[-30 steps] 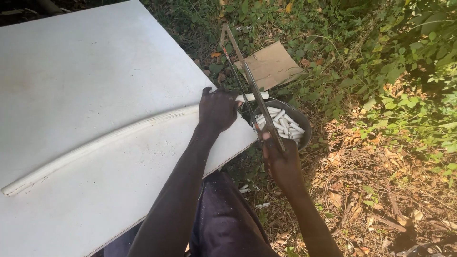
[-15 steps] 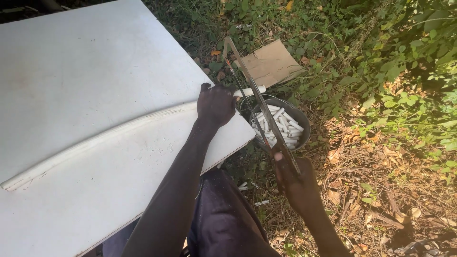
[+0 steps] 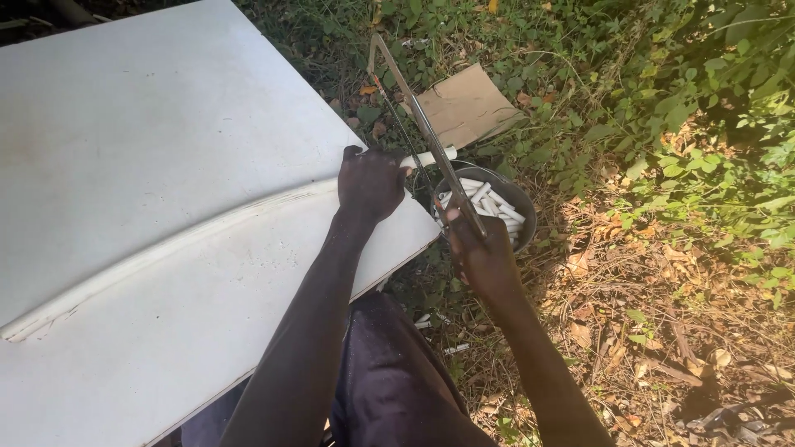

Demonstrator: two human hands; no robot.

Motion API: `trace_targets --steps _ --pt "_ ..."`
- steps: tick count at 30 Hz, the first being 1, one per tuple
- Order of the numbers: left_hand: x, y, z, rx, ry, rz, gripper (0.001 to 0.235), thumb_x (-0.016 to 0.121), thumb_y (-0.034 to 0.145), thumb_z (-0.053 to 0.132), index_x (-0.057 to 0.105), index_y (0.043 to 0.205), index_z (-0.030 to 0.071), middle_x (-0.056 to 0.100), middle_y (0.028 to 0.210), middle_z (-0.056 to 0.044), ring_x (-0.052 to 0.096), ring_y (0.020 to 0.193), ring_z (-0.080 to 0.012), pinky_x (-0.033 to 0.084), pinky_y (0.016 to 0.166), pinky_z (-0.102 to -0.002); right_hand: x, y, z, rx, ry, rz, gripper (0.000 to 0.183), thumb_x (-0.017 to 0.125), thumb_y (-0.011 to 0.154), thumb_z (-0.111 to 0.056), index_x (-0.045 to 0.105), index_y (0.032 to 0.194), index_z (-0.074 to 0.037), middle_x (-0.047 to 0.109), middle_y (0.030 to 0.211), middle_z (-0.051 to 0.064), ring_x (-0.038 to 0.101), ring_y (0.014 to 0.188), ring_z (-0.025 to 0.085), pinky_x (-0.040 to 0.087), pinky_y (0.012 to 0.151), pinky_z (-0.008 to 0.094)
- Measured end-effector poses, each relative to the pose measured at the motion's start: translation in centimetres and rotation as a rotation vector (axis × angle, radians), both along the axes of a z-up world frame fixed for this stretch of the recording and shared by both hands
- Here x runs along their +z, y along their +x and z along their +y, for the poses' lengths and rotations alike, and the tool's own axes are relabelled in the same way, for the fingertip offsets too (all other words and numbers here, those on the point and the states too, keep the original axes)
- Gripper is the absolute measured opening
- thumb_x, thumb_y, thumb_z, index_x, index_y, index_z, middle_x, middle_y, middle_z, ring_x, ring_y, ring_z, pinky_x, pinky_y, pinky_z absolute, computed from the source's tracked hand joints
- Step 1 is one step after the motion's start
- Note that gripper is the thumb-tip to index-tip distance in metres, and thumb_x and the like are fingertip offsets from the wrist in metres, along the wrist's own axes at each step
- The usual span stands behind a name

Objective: Cutting a white plastic pipe into small segments using a manual hacksaw and collecting them in a bucket.

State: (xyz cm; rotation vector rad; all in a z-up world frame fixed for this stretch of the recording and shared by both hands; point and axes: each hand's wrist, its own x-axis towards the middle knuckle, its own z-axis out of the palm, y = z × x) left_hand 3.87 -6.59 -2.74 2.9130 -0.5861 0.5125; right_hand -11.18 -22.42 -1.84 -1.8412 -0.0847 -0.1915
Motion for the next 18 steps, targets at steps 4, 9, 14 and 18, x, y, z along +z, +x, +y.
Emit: trace_targets --steps 4,9,14,18 --pt "0.3 0.2 -0.1 0.019 -0.018 -0.004 0.026 0.055 0.097 0.031 0.07 0.115 0.019 0.073 0.084 -0.002 0.072 0.091 -0.0177 0.038 0.111 -0.046 -1.1 -1.0 -0.7 0.043 -0.008 -0.083 0.046 0.043 0.103 -0.026 0.056 0.062 -0.009 0.043 0.04 0.001 0.04 0.029 0.009 0.034 0.032 0.023" --pt "-2.7 2.4 0.0 -0.016 -0.022 -0.157 0.024 0.054 0.098 0.038 0.07 0.1 0.02 0.072 0.083 -0.007 0.068 0.08 -0.0256 0.042 0.085 -0.047 -2.9 -6.3 -1.9 -0.085 -0.017 0.089 0.052 0.056 0.09 -0.051 0.049 0.054 -0.014 0.04 0.042 -0.002 0.037 0.032 0.01 0.031 0.032 0.027" --pt "-2.9 3.7 -0.2 0.003 -0.03 -0.144 0.03 0.052 0.099 0.041 0.072 0.093 0.019 0.072 0.078 -0.007 0.068 0.075 -0.0282 0.042 0.084 -0.045 -1.7 -5.5 -1.2 -0.152 -0.077 0.127 0.056 0.055 0.088 -0.054 0.048 0.051 -0.012 0.04 0.041 0.0 0.039 0.033 0.014 0.036 0.036 0.032" --pt "-2.3 3.5 -0.1 -0.064 -0.042 -0.185 0.027 0.054 0.098 0.038 0.072 0.102 0.019 0.074 0.079 -0.009 0.068 0.072 -0.03 0.043 0.083 -0.047 -1.2 -5.5 -3.0 -0.171 -0.074 0.186 0.054 0.056 0.089 -0.053 0.053 0.056 -0.01 0.046 0.045 0.002 0.039 0.035 0.015 0.037 0.036 0.032"
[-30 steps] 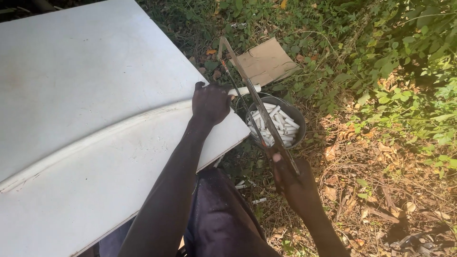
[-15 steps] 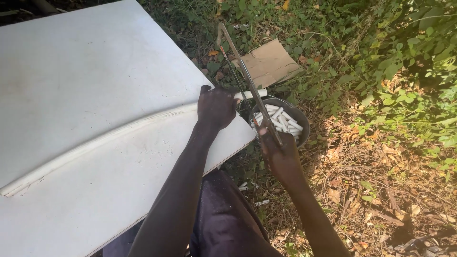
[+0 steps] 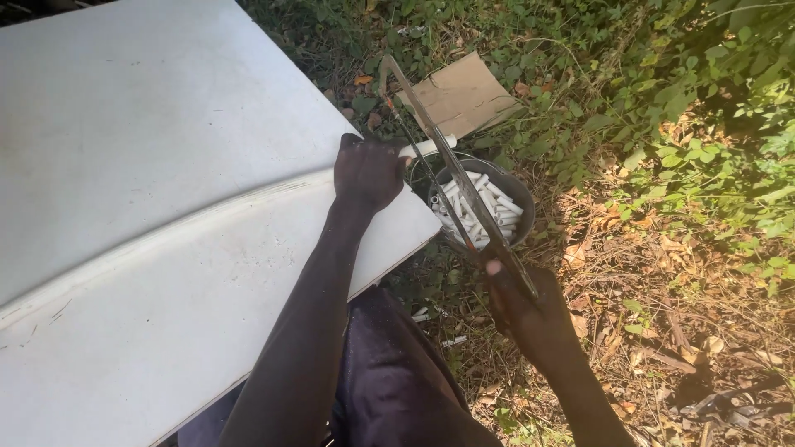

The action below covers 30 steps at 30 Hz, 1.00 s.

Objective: Cutting a white plastic pipe into small segments using a manual hacksaw and collecting them in a bucket.

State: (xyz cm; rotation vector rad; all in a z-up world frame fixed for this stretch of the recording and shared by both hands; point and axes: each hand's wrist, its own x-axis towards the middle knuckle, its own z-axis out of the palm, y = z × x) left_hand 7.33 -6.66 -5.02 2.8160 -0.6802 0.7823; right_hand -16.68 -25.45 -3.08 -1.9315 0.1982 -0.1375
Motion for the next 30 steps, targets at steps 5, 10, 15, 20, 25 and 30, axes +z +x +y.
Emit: trace_targets --steps 5,10,15,20,25,30 --pt "-1.5 0.0 -0.1 0.049 0.017 -0.011 0.032 0.053 0.097 0.039 0.069 0.106 0.013 0.073 0.093 -0.009 0.067 0.093 -0.0268 0.041 0.092 -0.049 0.5 -1.1 -0.1 0.098 0.156 -0.054 0.044 0.052 0.093 -0.047 0.059 0.071 -0.009 0.04 0.047 0.0 0.035 0.037 0.013 0.034 0.035 0.03" --pt "-0.5 -0.2 0.1 0.071 0.007 0.099 0.034 0.048 0.099 0.039 0.069 0.112 0.017 0.074 0.092 -0.009 0.067 0.098 -0.0282 0.035 0.103 -0.055 0.7 -3.3 0.2 -0.057 -0.093 -0.195 0.05 0.041 0.094 -0.049 0.068 0.087 -0.008 0.052 0.052 0.003 0.051 0.042 0.015 0.045 0.039 0.03" --pt "-0.3 0.1 0.0 0.068 0.001 0.096 0.036 0.05 0.098 0.042 0.069 0.121 0.021 0.075 0.092 -0.01 0.067 0.097 -0.0277 0.037 0.103 -0.051 1.8 -4.1 1.0 -0.154 -0.116 -0.116 0.046 0.045 0.094 -0.045 0.07 0.083 -0.008 0.051 0.048 0.005 0.049 0.039 0.017 0.04 0.038 0.031" --pt "-0.3 0.8 -0.1 0.147 0.012 0.117 0.042 0.049 0.101 0.043 0.075 0.088 0.013 0.071 0.081 -0.013 0.068 0.075 -0.0307 0.039 0.096 -0.046 4.3 -2.4 1.5 -0.057 -0.367 -0.229 0.059 0.031 0.094 -0.055 0.067 0.077 -0.01 0.053 0.044 0.003 0.053 0.037 0.015 0.039 0.039 0.03" --pt "-0.2 0.5 -0.2 0.11 0.052 0.122 0.036 0.048 0.1 0.043 0.072 0.109 0.017 0.072 0.088 -0.013 0.068 0.082 -0.0307 0.039 0.094 -0.048 3.7 -4.2 -0.1 -0.082 -0.265 -0.208 0.052 0.038 0.096 -0.049 0.065 0.075 -0.009 0.048 0.044 0.004 0.047 0.036 0.016 0.038 0.038 0.031" --pt "0.1 0.3 0.0 0.107 0.028 0.113 0.033 0.051 0.099 0.041 0.071 0.118 0.022 0.074 0.086 -0.011 0.068 0.086 -0.0295 0.039 0.092 -0.047 2.3 -2.7 1.2 -0.108 -0.296 -0.178 0.053 0.037 0.096 -0.048 0.068 0.077 -0.01 0.05 0.044 0.003 0.048 0.037 0.015 0.037 0.04 0.031"
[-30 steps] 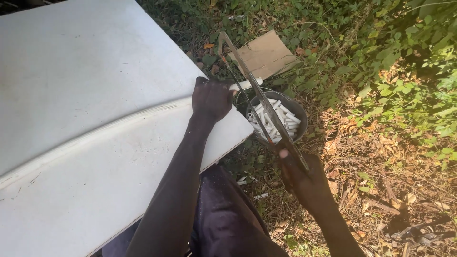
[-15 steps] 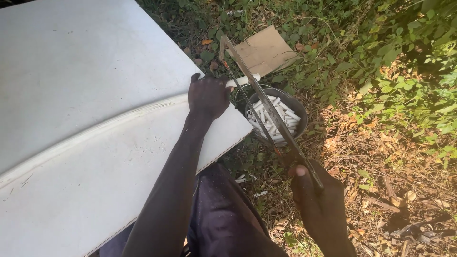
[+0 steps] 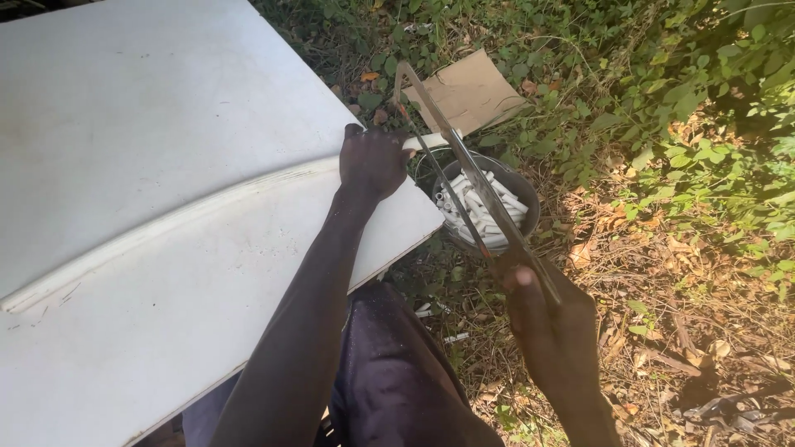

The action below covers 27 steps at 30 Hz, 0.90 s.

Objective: Cutting a white plastic pipe into small segments using a manual hacksaw and collecting them in a bucket.

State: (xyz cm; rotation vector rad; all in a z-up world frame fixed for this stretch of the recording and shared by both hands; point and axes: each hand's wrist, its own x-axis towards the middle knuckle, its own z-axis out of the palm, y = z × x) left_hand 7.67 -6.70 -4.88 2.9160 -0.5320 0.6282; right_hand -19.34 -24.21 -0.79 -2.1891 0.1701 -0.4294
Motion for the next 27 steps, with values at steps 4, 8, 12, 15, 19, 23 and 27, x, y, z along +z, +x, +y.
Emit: trace_targets --steps 4,8,12,15,19,23,27 --pt "2.1 -2.3 -0.6 -0.051 0.013 0.079 0.033 0.051 0.099 0.035 0.069 0.118 0.015 0.072 0.084 -0.006 0.073 0.09 -0.021 0.037 0.108 -0.045 -2.3 5.9 1.0 0.151 0.05 -0.31 0.037 0.039 0.105 -0.018 0.065 0.083 -0.002 0.051 0.048 0.009 0.047 0.037 0.017 0.044 0.051 0.031" --pt "1.5 -2.4 -0.2 -0.022 0.035 0.093 0.034 0.05 0.099 0.037 0.07 0.115 0.015 0.073 0.082 -0.005 0.073 0.088 -0.0202 0.038 0.108 -0.043 1.0 4.9 2.5 0.193 0.056 -0.309 0.034 0.042 0.104 -0.019 0.064 0.083 -0.004 0.052 0.048 0.009 0.053 0.042 0.019 0.046 0.055 0.035" --pt "1.0 -2.1 -0.4 -0.01 -0.02 0.081 0.029 0.052 0.097 0.035 0.073 0.104 0.016 0.072 0.076 -0.004 0.073 0.085 -0.0194 0.036 0.109 -0.044 -0.5 1.3 1.1 0.115 -0.035 -0.18 0.043 0.039 0.103 -0.026 0.067 0.081 -0.003 0.055 0.048 0.014 0.052 0.04 0.02 0.046 0.048 0.034" --pt "0.9 -2.6 -0.3 -0.049 -0.003 0.077 0.028 0.053 0.096 0.033 0.072 0.105 0.015 0.07 0.074 -0.002 0.073 0.083 -0.0198 0.038 0.108 -0.044 -1.4 2.0 1.4 0.059 -0.037 -0.139 0.041 0.043 0.101 -0.033 0.069 0.084 -0.007 0.057 0.048 0.015 0.054 0.036 0.021 0.045 0.045 0.034" --pt "2.2 -3.9 -0.7 -0.097 0.012 0.019 0.023 0.055 0.096 0.03 0.072 0.104 0.016 0.07 0.072 -0.003 0.074 0.082 -0.0191 0.04 0.107 -0.043 -0.1 6.7 3.4 0.153 -0.049 -0.318 0.039 0.042 0.105 -0.023 0.066 0.088 0.003 0.06 0.059 0.02 0.055 0.045 0.025 0.044 0.049 0.037" --pt "2.1 -4.1 -0.3 -0.088 -0.021 0.075 0.025 0.054 0.095 0.03 0.07 0.11 0.018 0.072 0.079 -0.003 0.073 0.088 -0.019 0.039 0.109 -0.042 -0.2 7.2 3.9 0.157 -0.005 -0.287 0.034 0.046 0.103 -0.018 0.067 0.092 0.006 0.066 0.066 0.022 0.06 0.054 0.025 0.048 0.058 0.041" --pt "1.1 -3.1 -0.5 -0.065 -0.035 0.083 0.027 0.054 0.095 0.03 0.07 0.113 0.019 0.073 0.082 -0.002 0.073 0.089 -0.0193 0.036 0.109 -0.043 -0.4 4.0 2.9 0.201 0.01 -0.292 0.038 0.038 0.105 -0.023 0.065 0.087 -0.003 0.057 0.054 0.014 0.055 0.043 0.022 0.044 0.047 0.034"
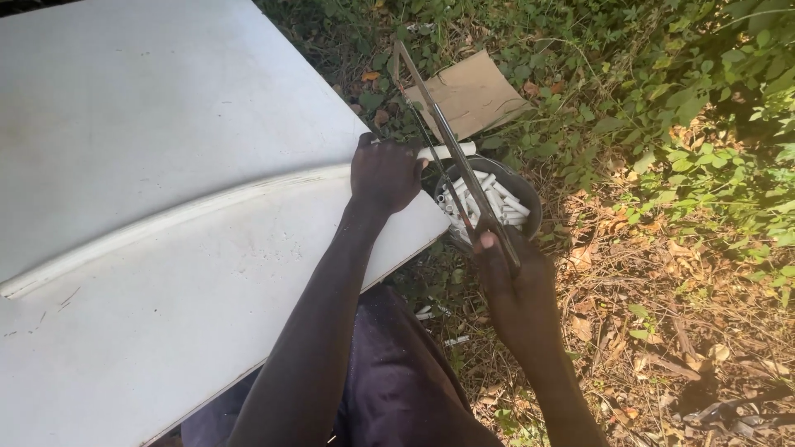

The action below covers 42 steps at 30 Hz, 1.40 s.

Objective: Cutting a white plastic pipe into small segments using a manual hacksaw and collecting them in a bucket.

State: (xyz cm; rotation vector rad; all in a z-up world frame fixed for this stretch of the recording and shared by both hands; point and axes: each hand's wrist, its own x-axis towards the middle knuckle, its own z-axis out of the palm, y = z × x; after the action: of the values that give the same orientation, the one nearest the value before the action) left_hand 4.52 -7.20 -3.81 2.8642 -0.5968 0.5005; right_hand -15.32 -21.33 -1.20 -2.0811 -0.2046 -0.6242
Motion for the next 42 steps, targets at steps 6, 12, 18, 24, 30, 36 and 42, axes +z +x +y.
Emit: trace_targets --steps 6,12,18,24,30,36,42 --pt "-0.6 0.4 0.1 -0.024 0.033 -0.025 0.025 0.057 0.094 0.031 0.07 0.112 0.02 0.074 0.081 -0.003 0.074 0.087 -0.0192 0.038 0.107 -0.041 -1.1 2.3 0.0 -0.043 -0.03 0.012 0.043 0.038 0.104 -0.031 0.065 0.086 -0.001 0.058 0.057 0.017 0.059 0.046 0.026 0.045 0.046 0.037" --pt "0.2 -0.1 0.0 0.011 0.039 -0.011 0.023 0.056 0.094 0.032 0.073 0.103 0.019 0.072 0.074 -0.001 0.073 0.079 -0.0176 0.042 0.1 -0.038 0.7 3.0 0.8 0.01 0.144 -0.012 0.035 0.041 0.104 -0.019 0.06 0.085 0.003 0.049 0.1 0.019 0.059 0.049 0.017 0.052 0.045 0.032" --pt "-1.9 2.0 -0.5 -0.026 -0.031 -0.169 0.023 0.056 0.096 0.039 0.07 0.092 0.021 0.073 0.076 -0.005 0.069 0.07 -0.0283 0.042 0.089 -0.046 -0.5 -2.1 -0.8 -0.101 0.02 0.219 0.051 0.034 0.097 -0.051 0.065 0.087 -0.012 0.045 0.05 -0.002 0.041 0.039 0.01 0.034 0.035 0.027" --pt "-1.8 1.7 -0.2 -0.029 0.037 -0.115 0.027 0.051 0.1 0.038 0.07 0.098 0.019 0.072 0.076 -0.008 0.069 0.069 -0.0316 0.042 0.092 -0.049 1.6 -2.1 -1.6 -0.065 -0.023 0.175 0.054 0.031 0.096 -0.056 0.062 0.082 -0.013 0.047 0.05 0.001 0.044 0.044 0.013 0.034 0.044 0.031" --pt "-1.5 1.3 -0.8 0.007 0.045 -0.118 0.038 0.047 0.098 0.043 0.075 0.096 0.018 0.073 0.08 -0.011 0.07 0.077 -0.0289 0.038 0.095 -0.049 -1.1 -3.5 -3.6 0.002 0.285 0.23 0.048 0.045 0.094 -0.051 0.063 0.084 -0.008 0.042 0.046 0.0 0.038 0.035 0.011 0.034 0.032 0.027" --pt "-1.9 1.7 -0.7 -0.001 0.054 -0.167 0.039 0.043 0.1 0.043 0.073 0.104 0.019 0.073 0.078 -0.009 0.069 0.077 -0.0283 0.038 0.092 -0.049 -0.8 -5.2 -2.8 -0.096 0.136 0.269 0.048 0.04 0.096 -0.048 0.069 0.087 -0.012 0.044 0.05 -0.001 0.039 0.04 0.011 0.029 0.037 0.028" --pt "-0.9 0.5 -0.7 -0.008 0.053 -0.132 0.026 0.053 0.097 0.038 0.069 0.106 0.02 0.073 0.08 -0.009 0.07 0.076 -0.0313 0.041 0.092 -0.048 -0.8 2.5 -0.6 -0.011 0.189 0.082 0.036 0.043 0.102 -0.038 0.064 0.093 -0.011 0.053 0.063 -0.001 0.044 0.051 0.01 0.036 0.05 0.03"
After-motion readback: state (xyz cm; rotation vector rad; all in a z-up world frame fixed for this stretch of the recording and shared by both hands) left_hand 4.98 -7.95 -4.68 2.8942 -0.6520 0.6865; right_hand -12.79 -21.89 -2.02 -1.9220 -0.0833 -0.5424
